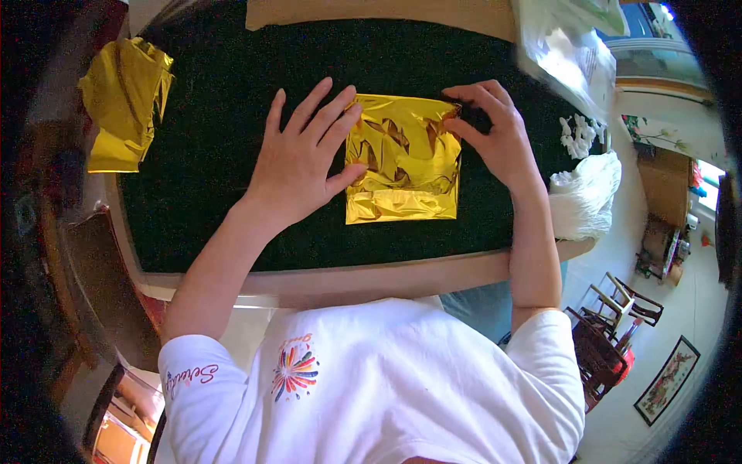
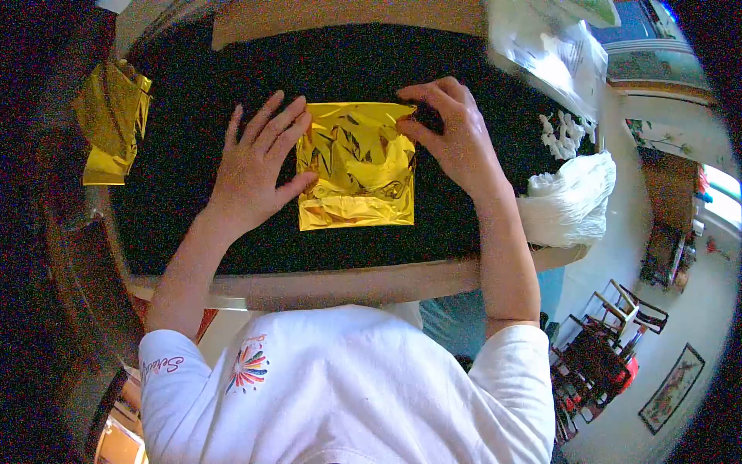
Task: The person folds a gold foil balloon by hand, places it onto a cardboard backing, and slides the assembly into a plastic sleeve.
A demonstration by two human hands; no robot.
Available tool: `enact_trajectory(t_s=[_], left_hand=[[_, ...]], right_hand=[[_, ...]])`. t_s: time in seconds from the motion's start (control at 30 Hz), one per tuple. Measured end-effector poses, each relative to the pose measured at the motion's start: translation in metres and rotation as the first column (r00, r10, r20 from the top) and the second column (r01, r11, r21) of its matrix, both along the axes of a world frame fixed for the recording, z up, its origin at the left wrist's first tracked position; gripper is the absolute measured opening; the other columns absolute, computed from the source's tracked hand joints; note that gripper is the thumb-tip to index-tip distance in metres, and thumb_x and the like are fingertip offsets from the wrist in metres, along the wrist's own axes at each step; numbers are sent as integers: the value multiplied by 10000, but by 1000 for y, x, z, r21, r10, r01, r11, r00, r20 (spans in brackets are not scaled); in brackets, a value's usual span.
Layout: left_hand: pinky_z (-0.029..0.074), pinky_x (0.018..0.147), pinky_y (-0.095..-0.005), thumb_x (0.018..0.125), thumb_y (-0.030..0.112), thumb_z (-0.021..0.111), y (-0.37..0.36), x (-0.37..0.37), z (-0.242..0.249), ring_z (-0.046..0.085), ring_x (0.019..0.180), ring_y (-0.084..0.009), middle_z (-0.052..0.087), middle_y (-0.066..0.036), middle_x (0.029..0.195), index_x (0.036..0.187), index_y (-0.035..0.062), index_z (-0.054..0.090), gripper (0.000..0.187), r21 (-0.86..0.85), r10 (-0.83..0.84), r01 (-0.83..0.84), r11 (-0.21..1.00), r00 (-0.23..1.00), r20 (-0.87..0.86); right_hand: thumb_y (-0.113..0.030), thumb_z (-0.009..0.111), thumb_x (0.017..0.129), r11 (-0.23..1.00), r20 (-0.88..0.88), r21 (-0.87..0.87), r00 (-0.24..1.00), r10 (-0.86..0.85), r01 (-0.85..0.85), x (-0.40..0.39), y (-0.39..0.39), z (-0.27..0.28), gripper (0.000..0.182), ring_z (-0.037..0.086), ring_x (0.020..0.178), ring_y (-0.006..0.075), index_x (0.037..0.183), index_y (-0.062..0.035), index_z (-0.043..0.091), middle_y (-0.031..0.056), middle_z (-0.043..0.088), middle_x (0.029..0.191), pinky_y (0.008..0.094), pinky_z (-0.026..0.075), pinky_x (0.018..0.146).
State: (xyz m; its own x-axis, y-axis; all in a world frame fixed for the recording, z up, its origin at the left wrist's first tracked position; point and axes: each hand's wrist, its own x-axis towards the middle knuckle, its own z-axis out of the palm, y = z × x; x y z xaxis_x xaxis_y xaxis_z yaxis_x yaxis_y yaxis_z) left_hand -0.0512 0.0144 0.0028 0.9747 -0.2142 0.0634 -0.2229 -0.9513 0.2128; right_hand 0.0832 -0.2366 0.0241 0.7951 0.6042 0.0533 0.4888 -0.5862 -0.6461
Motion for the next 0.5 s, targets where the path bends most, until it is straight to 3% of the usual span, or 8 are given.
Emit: enact_trajectory(t_s=[0.07, 0.1, 0.17, 0.37, 0.5], left_hand=[[133, 1162, -580, 866, 448, 643, 0, 0, 1, 224, 1441, -231, 322, -45, 1515, 1408, 131, 403, 673, 9, -2, 2, 1000, 1000, -8], [133, 1162, -580, 862, 449, 647, 0, 0, 1, 223, 1441, -231, 319, -44, 1516, 1411, 131, 398, 682, 3, 0, 0, 1000, 1000, -11], [132, 1161, -581, 859, 450, 651, 0, 1, 1, 222, 1442, -231, 317, -44, 1518, 1415, 131, 393, 691, -5, 0, 0, 1000, 1000, -22], [131, 1160, -587, 858, 456, 652, 0, 1, 2, 219, 1442, -238, 308, -44, 1522, 1425, 134, 378, 707, -10, 3, -3, 1000, 1000, -21], [134, 1159, -589, 861, 471, 644, 0, 0, 1, 218, 1443, -235, 314, -45, 1518, 1418, 141, 386, 697, 11, 0, 1, 1000, 1000, -28]], right_hand=[[-53, 731, 775, 996, 186, -22, 979, 84, -81, -3, 1, 3, 320, 598, 984, 247, 1089, -80, 675, 82, 588, 1062, 347, 472, 896], [-53, 731, 775, 997, 186, -20, 979, 81, -79, -4, 1, 4, 320, 598, 984, 247, 1089, -80, 675, 82, 588, 1062, 347, 472, 896], [-34, 707, 761, 976, 407, -111, 887, 217, -188, -7, -1, 5, 300, 599, 997, 265, 1053, -97, 682, 79, 614, 1089, 383, 468, 916], [1, 680, 739, 947, 425, -236, 854, 302, -218, -10, 0, 15, 334, 599, 1065, 280, 1058, -98, 680, 79, 642, 1129, 403, 482, 932], [7, 650, 758, 943, 403, -179, 853, 331, -282, -21, 18, 23, 400, 580, 1133, 312, 1154, -41, 640, 106, 623, 1211, 423, 481, 978]])
